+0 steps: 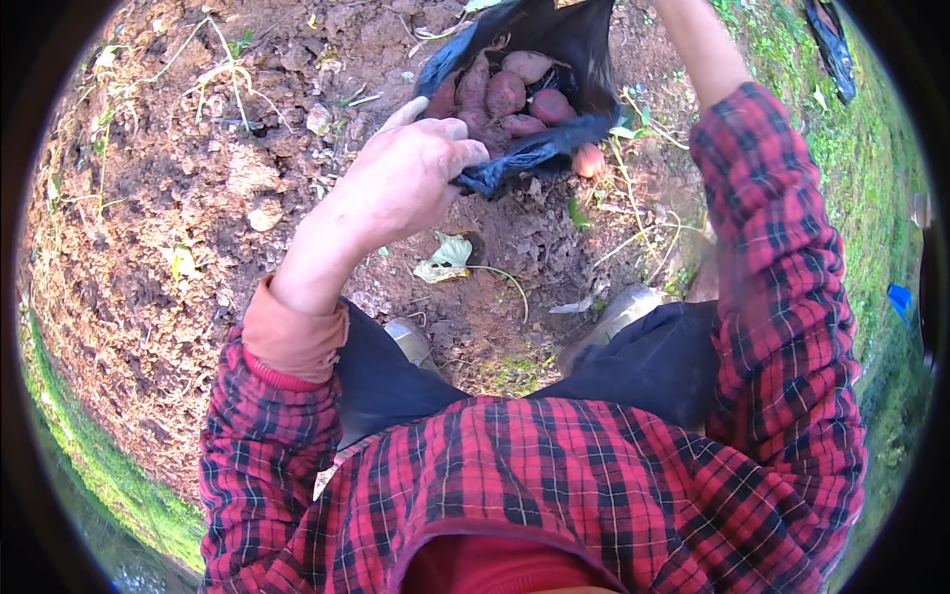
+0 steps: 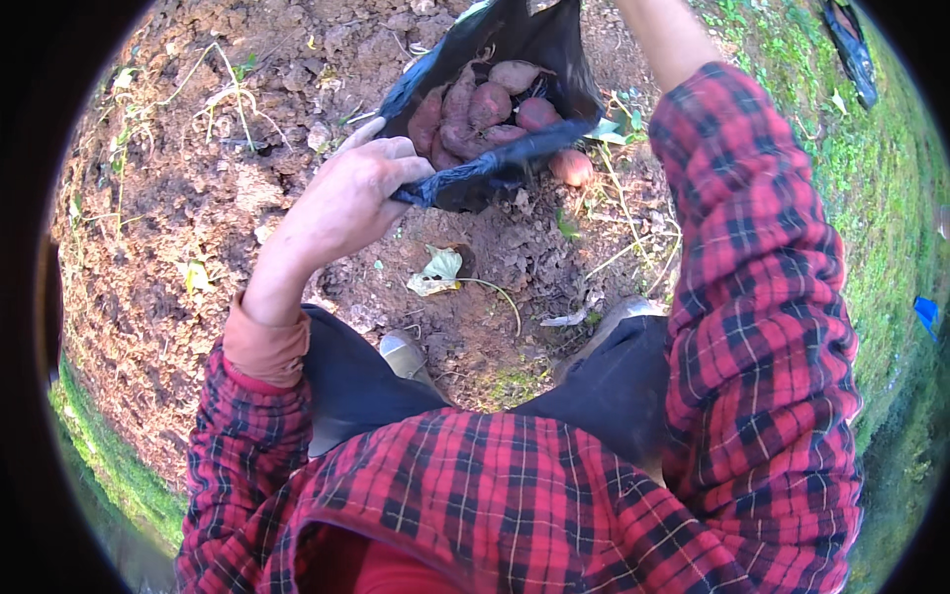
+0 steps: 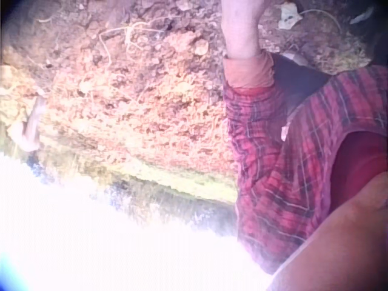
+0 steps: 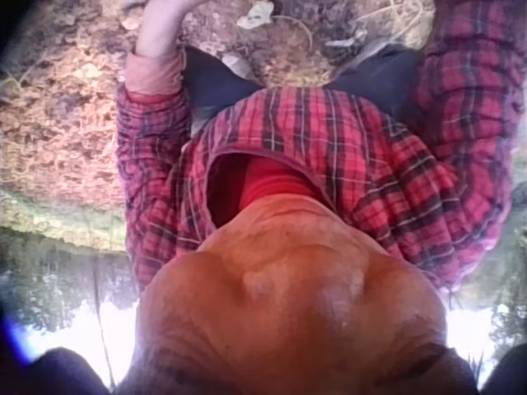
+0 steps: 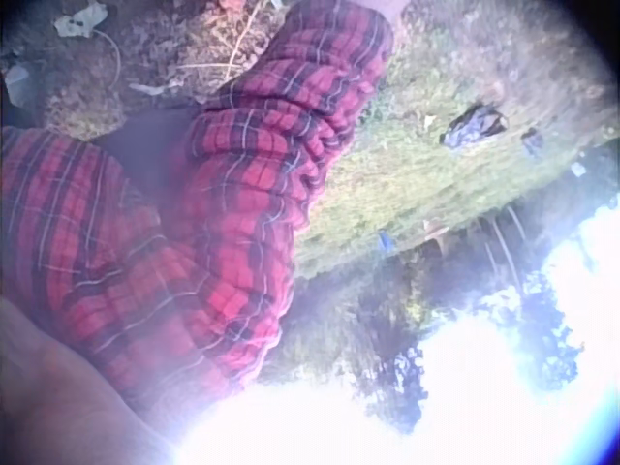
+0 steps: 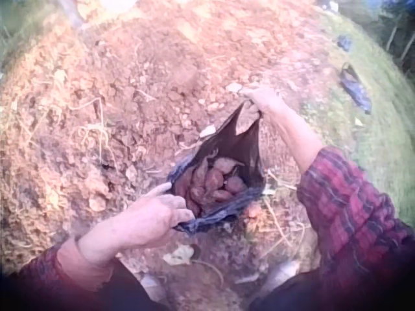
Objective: The person uses a hoe to loosen soil and unearth potatoes in a field. They then squat and collect the potatoes by hand, placing them into a black plastic bag.
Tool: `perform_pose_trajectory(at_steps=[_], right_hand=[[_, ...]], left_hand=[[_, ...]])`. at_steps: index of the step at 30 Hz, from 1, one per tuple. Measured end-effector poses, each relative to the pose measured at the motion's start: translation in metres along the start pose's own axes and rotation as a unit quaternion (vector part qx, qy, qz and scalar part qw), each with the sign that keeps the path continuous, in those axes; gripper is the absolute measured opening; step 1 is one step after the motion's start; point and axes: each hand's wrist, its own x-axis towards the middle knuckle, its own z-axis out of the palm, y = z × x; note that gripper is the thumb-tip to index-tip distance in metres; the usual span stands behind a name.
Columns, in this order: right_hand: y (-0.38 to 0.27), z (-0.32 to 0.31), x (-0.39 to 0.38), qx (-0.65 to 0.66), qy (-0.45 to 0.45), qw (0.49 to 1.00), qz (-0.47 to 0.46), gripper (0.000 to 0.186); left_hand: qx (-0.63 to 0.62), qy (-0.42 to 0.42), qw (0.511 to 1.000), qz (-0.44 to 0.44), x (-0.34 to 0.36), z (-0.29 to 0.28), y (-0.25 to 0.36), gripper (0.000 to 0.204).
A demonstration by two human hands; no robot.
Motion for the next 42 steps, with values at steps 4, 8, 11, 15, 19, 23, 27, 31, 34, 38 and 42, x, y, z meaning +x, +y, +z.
perform_pose_trajectory(at_steps=[4,8,11,15,19,23,27,31,34,38,42], right_hand=[[-0.048,0.005,-0.024,-0.008,0.083,0.993,-0.086,0.012],[-0.031,0.000,-0.019,-0.062,0.088,0.985,-0.137,0.014],[-0.010,-0.021,-0.019,-0.489,0.156,0.793,-0.327,0.017],[0.048,0.005,-0.068,-0.569,-0.079,0.817,-0.043,0.017],[0.123,0.025,-0.141,-0.614,-0.264,0.739,0.083,0.038],[0.185,0.033,-0.186,-0.595,-0.170,0.775,-0.124,0.049],[0.179,0.037,-0.178,-0.708,-0.130,0.679,-0.145,0.041],[0.156,0.032,-0.171,-0.636,-0.170,0.752,0.009,0.041],[0.113,-0.004,-0.168,-0.532,-0.045,0.826,0.181,0.051],[0.034,-0.036,-0.175,-0.317,-0.041,0.947,0.026,0.051],[-0.021,0.044,-0.167,-0.595,-0.144,0.706,-0.357,0.045]], left_hand=[[-0.133,-0.041,0.986,0.095,-0.011,-0.011,0.033,0.024],[-0.080,-0.085,0.991,0.069,-0.019,-0.024,0.041,0.027],[-0.079,-0.073,0.992,0.069,-0.022,-0.031,0.043,0.025],[-0.056,-0.070,0.995,0.043,-0.027,-0.030,0.052,0.020],[-0.020,-0.042,0.998,0.029,-0.023,-0.042,0.060,0.016],[-0.066,-0.072,0.990,0.096,-0.016,-0.030,0.071,0.015],[-0.072,-0.123,0.984,0.103,-0.011,-0.031,0.072,0.017],[-0.066,-0.133,0.985,0.093,-0.013,-0.030,0.067,0.014],[-0.072,-0.131,0.984,0.093,-0.013,-0.032,0.070,0.010],[-0.085,-0.145,0.980,0.104,-0.013,-0.028,0.072,0.009],[-0.078,-0.140,0.983,0.092,-0.013,-0.025,0.077,0.008]])
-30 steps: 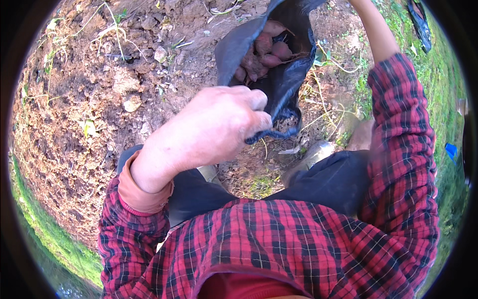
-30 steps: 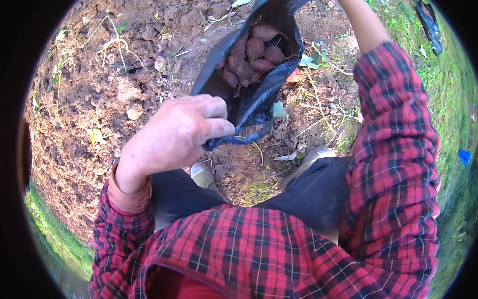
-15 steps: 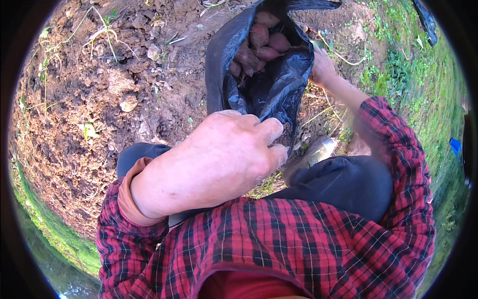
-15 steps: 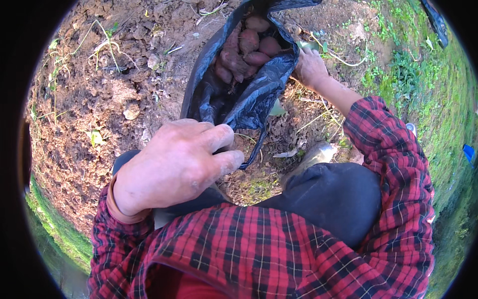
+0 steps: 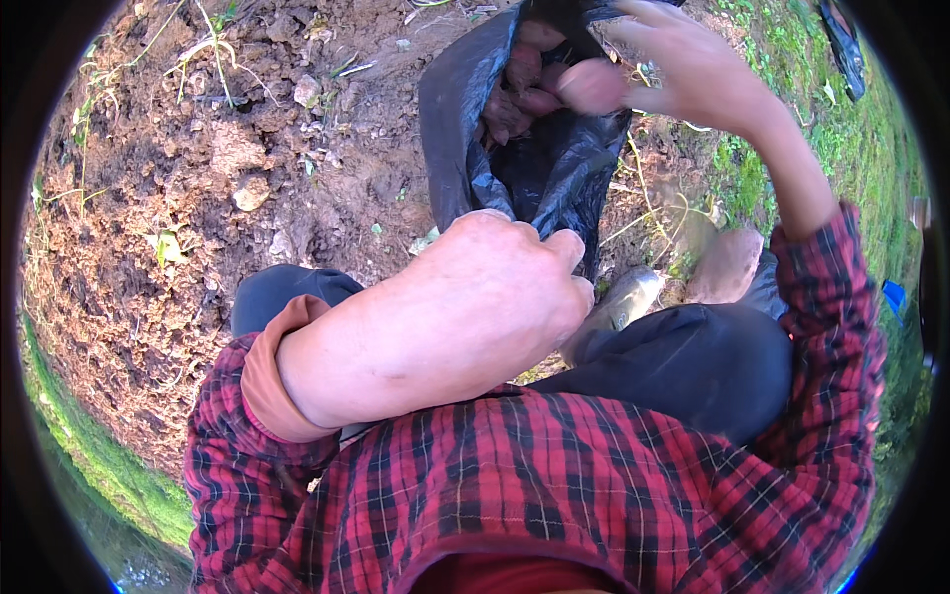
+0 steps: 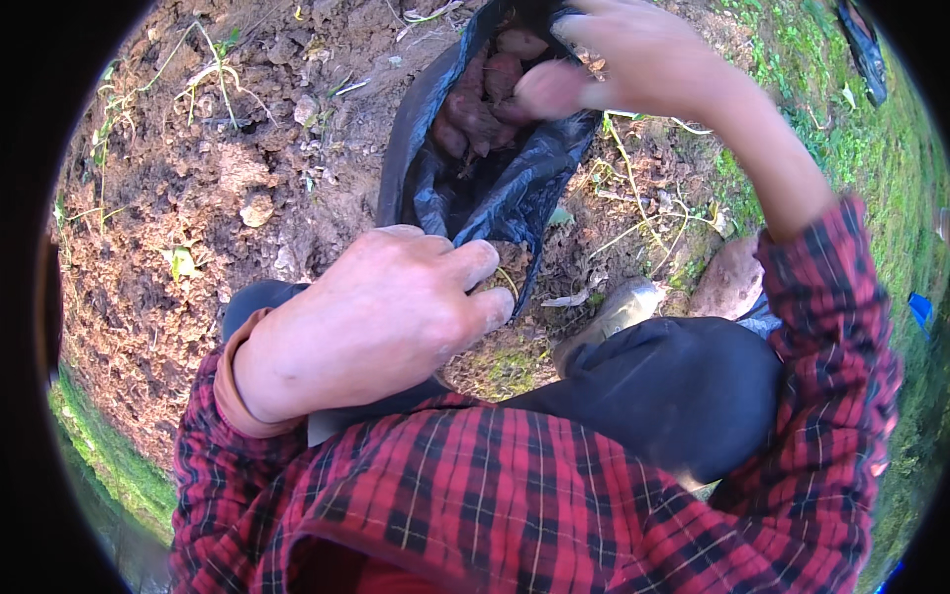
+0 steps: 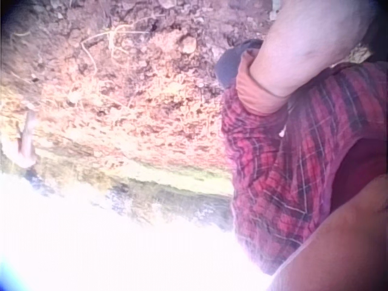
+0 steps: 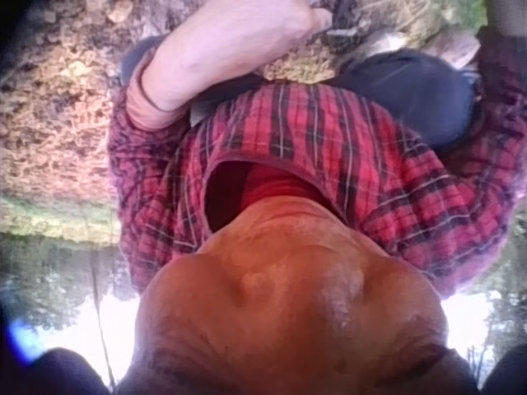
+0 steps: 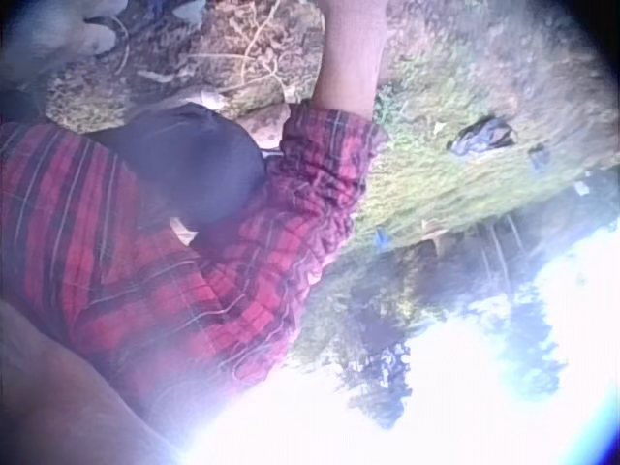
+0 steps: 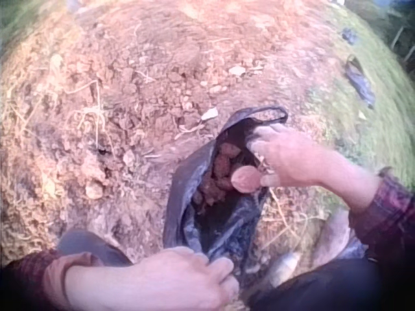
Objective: The person uses a hoe to loosen soil and unearth potatoes in a field. They then squat and collect the potatoes by hand, placing them into a black plastic bag.
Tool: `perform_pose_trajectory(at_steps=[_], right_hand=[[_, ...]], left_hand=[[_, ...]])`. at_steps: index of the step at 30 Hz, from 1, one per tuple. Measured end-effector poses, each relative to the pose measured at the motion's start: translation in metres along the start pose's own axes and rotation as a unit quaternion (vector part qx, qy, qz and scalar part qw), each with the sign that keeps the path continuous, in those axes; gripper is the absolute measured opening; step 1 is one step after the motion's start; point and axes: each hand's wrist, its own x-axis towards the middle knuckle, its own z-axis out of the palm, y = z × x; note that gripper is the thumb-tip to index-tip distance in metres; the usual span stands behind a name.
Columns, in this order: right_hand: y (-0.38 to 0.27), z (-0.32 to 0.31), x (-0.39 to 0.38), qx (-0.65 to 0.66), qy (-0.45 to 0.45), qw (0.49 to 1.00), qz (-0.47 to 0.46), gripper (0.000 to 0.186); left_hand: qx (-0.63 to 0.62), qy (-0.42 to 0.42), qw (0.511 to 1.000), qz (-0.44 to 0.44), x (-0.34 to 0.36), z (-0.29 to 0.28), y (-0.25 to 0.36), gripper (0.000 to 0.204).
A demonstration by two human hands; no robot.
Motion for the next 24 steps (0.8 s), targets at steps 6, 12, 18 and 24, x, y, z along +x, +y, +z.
perform_pose_trajectory(at_steps=[6,12,18,24], right_hand=[[-0.031,0.189,0.072,0.097,-0.317,0.940,-0.075,0.025],[-0.030,0.209,0.032,0.134,-0.252,0.955,0.076,0.043],[0.018,0.062,0.072,0.260,-0.078,0.957,0.104,0.028],[0.080,0.032,0.054,-0.076,0.120,0.981,0.130,0.079]], left_hand=[[-0.053,0.002,0.998,0.040,0.016,0.013,0.004,0.005],[-0.064,0.009,0.997,0.045,0.011,0.024,0.014,0.012],[-0.125,-0.004,0.992,0.010,0.000,0.012,-0.003,0.014],[-0.084,0.021,0.995,-0.053,0.015,0.012,0.012,0.012]])
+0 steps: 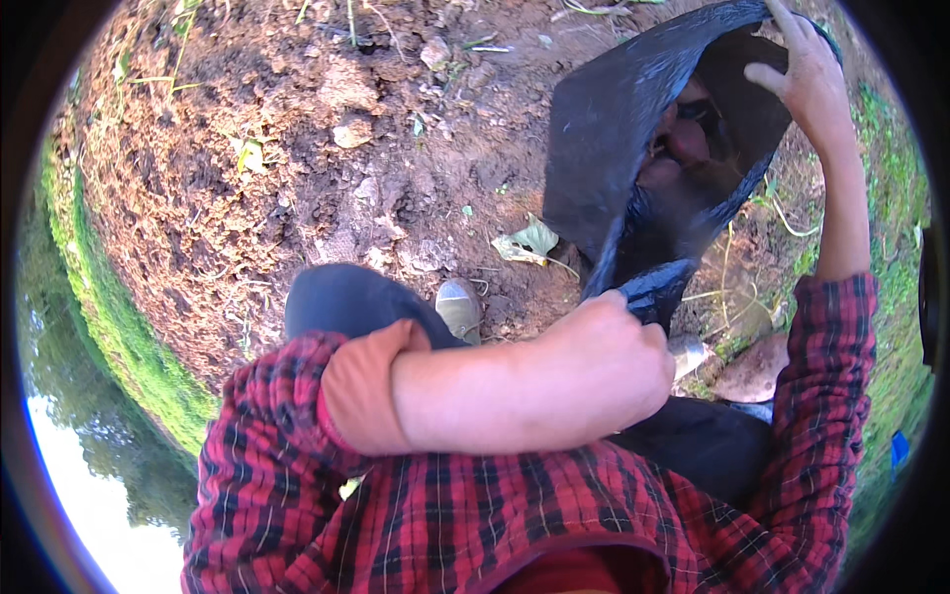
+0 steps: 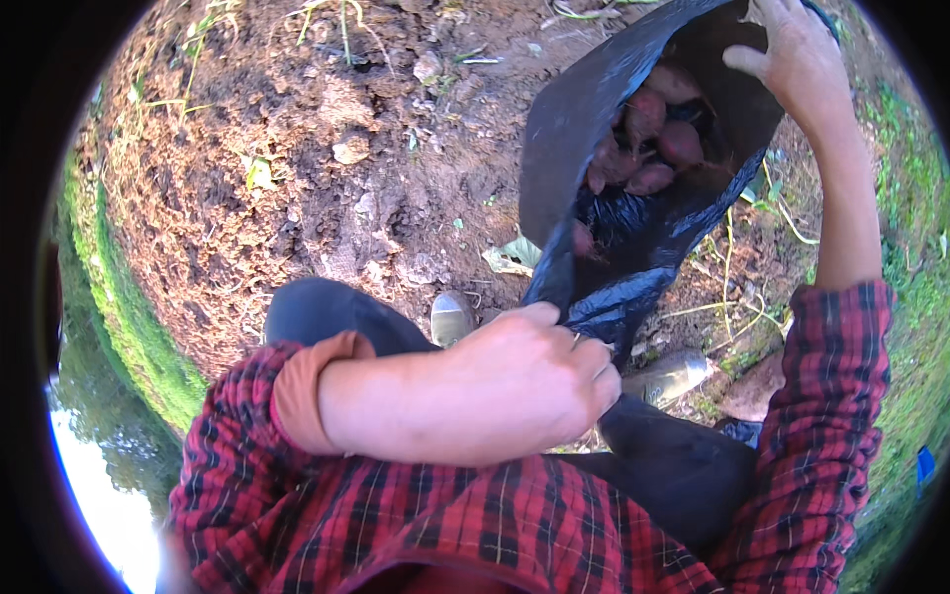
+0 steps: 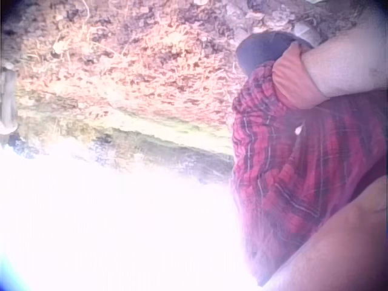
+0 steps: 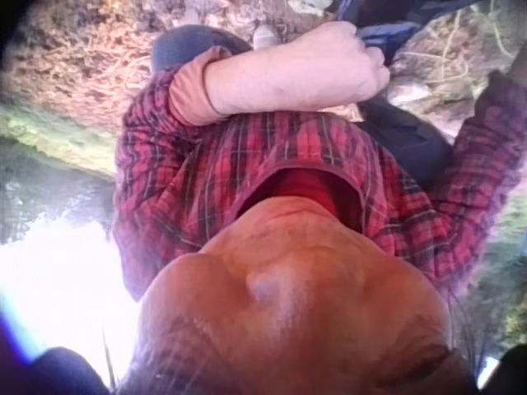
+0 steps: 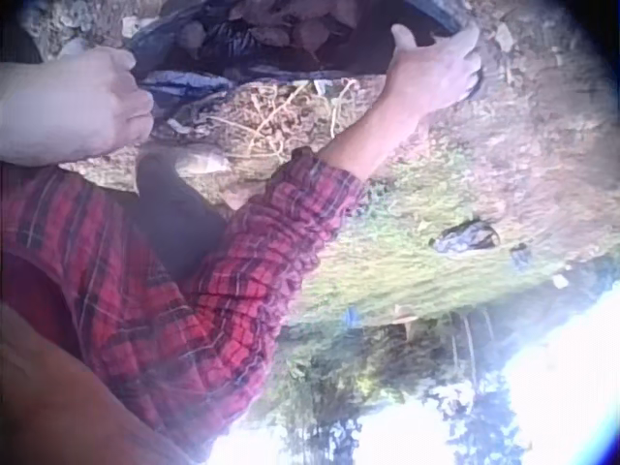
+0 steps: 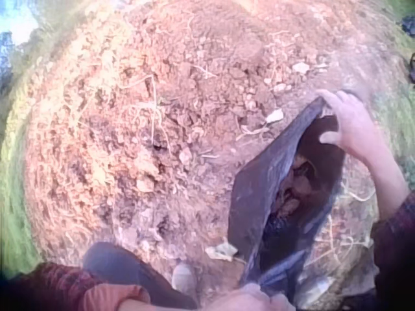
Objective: The person uses a hoe to loosen soil and unearth potatoes in a field. They then squat and collect the potatoes by hand, placing them into a black plastic bag.
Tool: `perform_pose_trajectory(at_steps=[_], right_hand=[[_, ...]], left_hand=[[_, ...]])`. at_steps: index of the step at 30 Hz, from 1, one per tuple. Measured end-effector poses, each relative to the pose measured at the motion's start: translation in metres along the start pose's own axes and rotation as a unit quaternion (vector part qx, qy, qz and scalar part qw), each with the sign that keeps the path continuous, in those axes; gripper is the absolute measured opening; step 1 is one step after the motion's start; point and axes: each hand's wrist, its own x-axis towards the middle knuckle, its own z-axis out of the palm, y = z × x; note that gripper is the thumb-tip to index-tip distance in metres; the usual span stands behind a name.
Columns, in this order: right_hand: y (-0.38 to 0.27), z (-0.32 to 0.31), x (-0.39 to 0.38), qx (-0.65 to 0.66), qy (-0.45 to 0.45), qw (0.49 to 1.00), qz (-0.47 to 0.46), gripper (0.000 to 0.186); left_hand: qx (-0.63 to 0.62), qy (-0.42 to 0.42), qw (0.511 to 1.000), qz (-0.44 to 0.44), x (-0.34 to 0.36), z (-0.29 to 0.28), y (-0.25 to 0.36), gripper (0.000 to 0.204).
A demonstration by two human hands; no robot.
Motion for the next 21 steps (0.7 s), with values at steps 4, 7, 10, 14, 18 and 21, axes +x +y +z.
perform_pose_trajectory(at_steps=[4,7,10,14,18,21], right_hand=[[-0.008,-0.003,-0.023,0.036,0.111,0.988,0.106,0.022],[-0.023,-0.021,-0.032,0.058,0.089,0.972,0.211,0.011],[-0.021,-0.028,-0.049,0.114,0.164,0.953,0.226,0.010],[-0.040,-0.031,-0.070,0.542,0.035,0.712,0.446,0.027],[-0.097,-0.070,-0.091,0.454,-0.018,0.776,0.438,0.019],[-0.127,-0.139,-0.119,0.496,-0.124,0.735,0.445,0.017]], left_hand=[[-0.022,-0.005,0.997,-0.079,0.002,-0.009,0.028,0.011],[0.000,-0.012,0.992,-0.125,0.009,-0.008,0.048,0.014],[0.006,0.004,0.990,-0.143,0.017,-0.001,0.059,0.009],[0.012,0.009,0.987,-0.157,0.018,0.042,0.069,0.005],[0.000,-0.057,0.962,-0.267,-0.007,0.094,0.060,0.012],[0.062,-0.133,0.936,-0.319,-0.083,0.133,0.085,0.017]])
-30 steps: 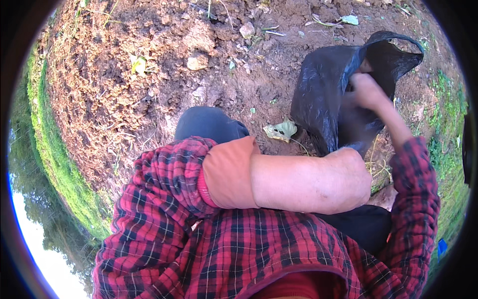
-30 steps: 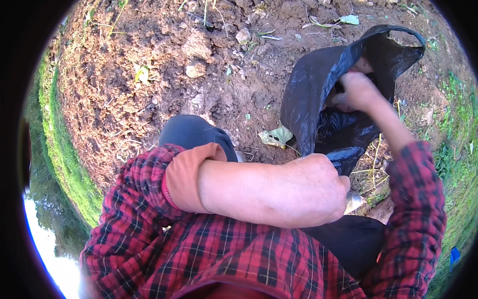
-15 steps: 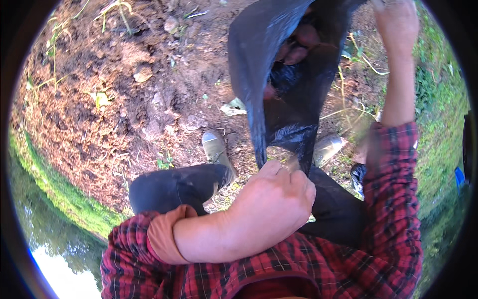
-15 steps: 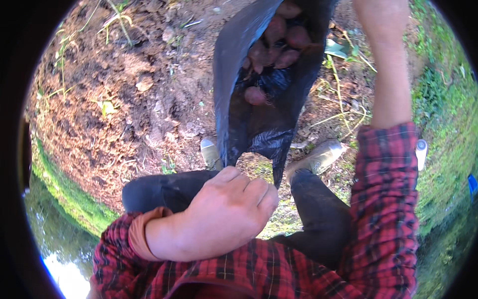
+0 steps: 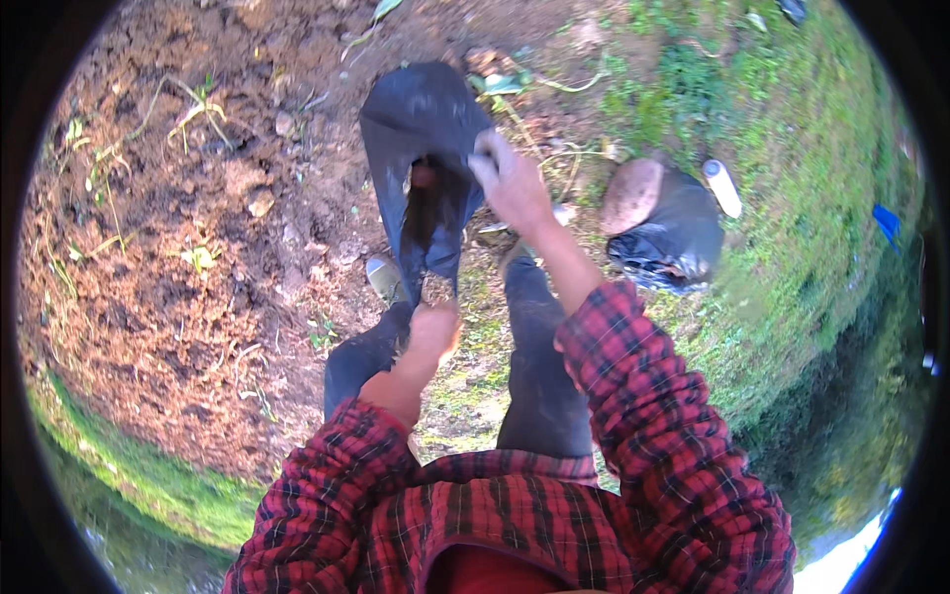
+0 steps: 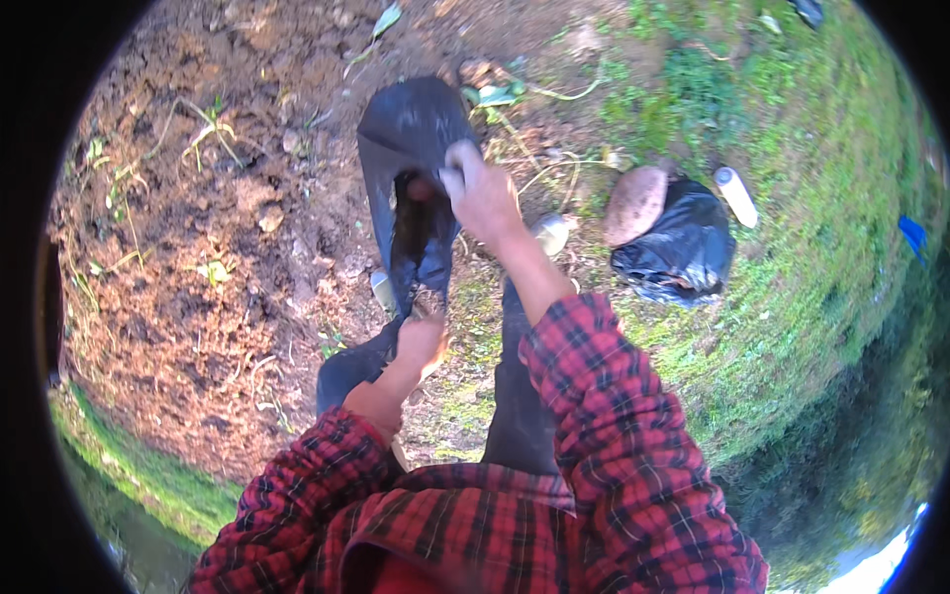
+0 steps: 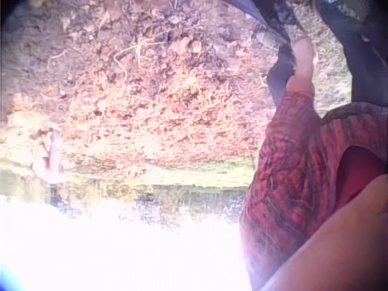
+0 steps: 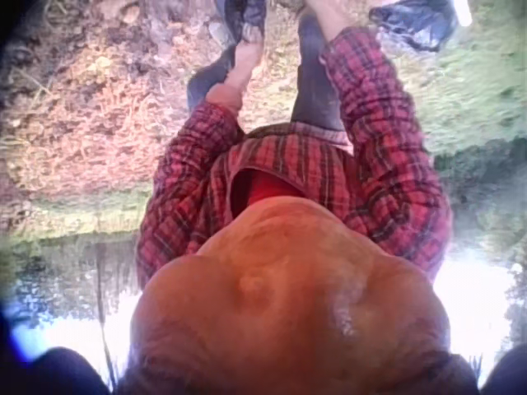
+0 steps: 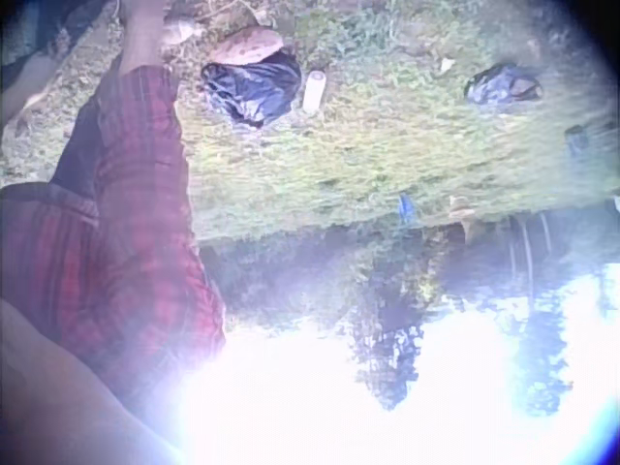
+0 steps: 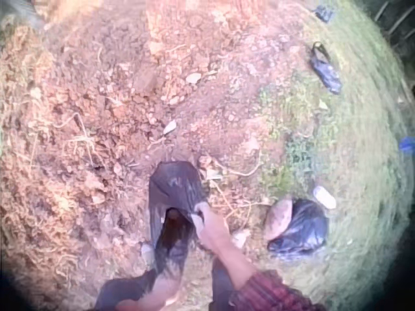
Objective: The person uses a hoe to loosen soil and unearth potatoes in a field. They then squat and collect the potatoes by hand, placing them into a black plastic bag.
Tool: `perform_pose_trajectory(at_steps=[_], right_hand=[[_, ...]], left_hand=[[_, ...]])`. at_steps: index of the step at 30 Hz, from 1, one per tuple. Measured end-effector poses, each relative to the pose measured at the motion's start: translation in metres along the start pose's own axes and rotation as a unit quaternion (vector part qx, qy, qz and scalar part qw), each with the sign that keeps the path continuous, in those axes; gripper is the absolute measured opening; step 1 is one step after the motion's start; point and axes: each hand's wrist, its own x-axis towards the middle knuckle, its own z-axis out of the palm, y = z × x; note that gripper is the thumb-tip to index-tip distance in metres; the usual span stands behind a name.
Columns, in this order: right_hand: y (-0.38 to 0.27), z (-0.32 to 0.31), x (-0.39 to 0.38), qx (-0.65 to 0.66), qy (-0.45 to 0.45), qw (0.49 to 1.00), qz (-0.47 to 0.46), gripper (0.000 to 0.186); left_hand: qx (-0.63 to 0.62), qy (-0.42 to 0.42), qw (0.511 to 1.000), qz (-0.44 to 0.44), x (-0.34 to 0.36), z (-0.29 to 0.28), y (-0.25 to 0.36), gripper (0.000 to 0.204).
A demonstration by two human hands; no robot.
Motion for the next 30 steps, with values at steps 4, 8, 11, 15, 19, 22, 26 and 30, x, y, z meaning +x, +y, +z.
perform_pose_trajectory(at_steps=[4,8,11,15,19,22,26,30], right_hand=[[0.031,-0.044,-0.095,-0.002,0.013,0.990,0.140,0.025],[-0.015,-0.094,-0.083,0.212,0.138,0.927,0.277,0.026],[-0.071,-0.175,-0.097,0.222,0.137,0.938,0.227,0.028],[-0.172,-0.320,-0.165,0.340,0.106,0.901,0.247,0.024],[-0.117,-0.385,-0.218,0.380,0.101,0.860,0.326,0.030],[-0.077,-0.366,-0.259,0.312,0.174,0.826,0.436,0.037],[-0.082,-0.389,-0.287,0.286,0.146,0.814,0.485,0.040],[-0.135,-0.461,-0.208,0.321,0.164,0.797,0.485,0.037]], left_hand=[[-0.039,-0.053,0.996,-0.062,-0.059,-0.107,-0.017,0.030],[-0.077,0.003,0.995,-0.067,-0.058,-0.269,0.016,0.033],[-0.146,0.116,0.982,0.037,-0.055,-0.367,0.124,0.035],[-0.181,0.128,0.956,0.195,-0.087,-0.422,0.247,0.032],[-0.182,-0.030,0.931,0.315,-0.090,-0.437,0.294,0.024],[-0.107,-0.120,0.914,0.371,-0.079,-0.429,0.277,0.014],[-0.054,0.018,0.911,0.408,-0.009,-0.475,0.272,0.010],[0.028,0.053,0.894,0.444,0.087,-0.555,0.301,0.011]])
